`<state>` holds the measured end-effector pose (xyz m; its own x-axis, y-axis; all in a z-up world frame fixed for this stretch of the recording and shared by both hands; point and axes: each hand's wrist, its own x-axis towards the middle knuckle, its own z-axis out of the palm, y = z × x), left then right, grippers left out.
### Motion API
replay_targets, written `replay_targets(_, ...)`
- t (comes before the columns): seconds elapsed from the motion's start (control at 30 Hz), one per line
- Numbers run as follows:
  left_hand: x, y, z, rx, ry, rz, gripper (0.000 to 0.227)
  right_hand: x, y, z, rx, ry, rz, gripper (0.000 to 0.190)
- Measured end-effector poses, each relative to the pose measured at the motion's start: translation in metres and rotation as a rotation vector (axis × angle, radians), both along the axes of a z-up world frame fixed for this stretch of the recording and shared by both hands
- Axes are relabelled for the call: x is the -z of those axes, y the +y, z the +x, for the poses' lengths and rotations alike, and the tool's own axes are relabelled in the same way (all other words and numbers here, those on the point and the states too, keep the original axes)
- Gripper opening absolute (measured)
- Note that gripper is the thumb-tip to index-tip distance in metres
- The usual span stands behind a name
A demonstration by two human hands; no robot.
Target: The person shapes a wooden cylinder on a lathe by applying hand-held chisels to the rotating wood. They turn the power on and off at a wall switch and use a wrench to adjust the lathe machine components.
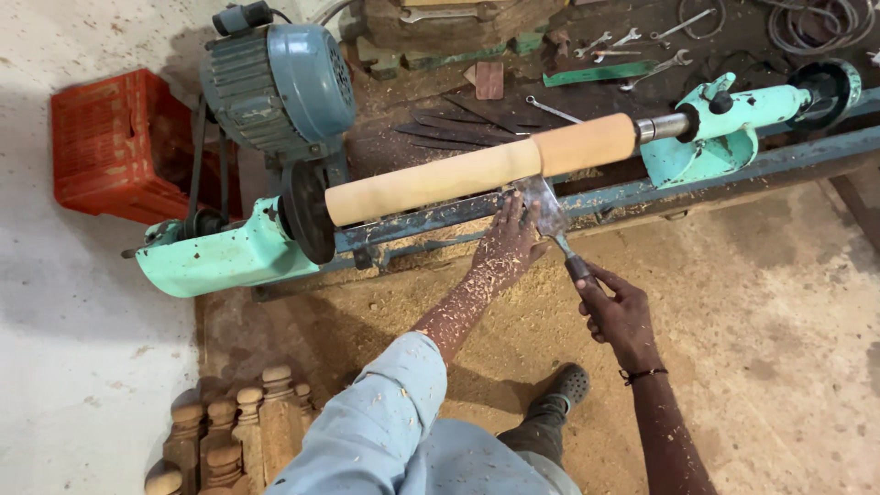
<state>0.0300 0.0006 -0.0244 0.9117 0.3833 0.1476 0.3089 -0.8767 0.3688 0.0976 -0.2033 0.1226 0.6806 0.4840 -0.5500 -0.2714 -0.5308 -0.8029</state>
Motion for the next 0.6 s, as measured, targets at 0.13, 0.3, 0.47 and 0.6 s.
replay_targets(0.13,-0.003,-0.002,0.006,-0.031,0.002,0.029,0.082,-0.001,-0.001,0.002,-0.014,-0.035,-0.014,0.05)
replay_targets(0.3,-0.009,-0.003,0.006,-0.054,0.044,0.062,0.08,-0.001,0.001,0.003,0.009,0.012,0.006,0.051)
replay_targets(0.47,-0.013,-0.003,0.006,-0.075,0.003,0.06,0.078,-0.001,0.002,0.005,0.01,0.019,0.008,0.05)
replay_targets(0.6,-0.02,0.0,0.008,-0.054,0.051,0.028,0.08,0.001,0.003,0.005,0.012,0.012,-0.008,0.049)
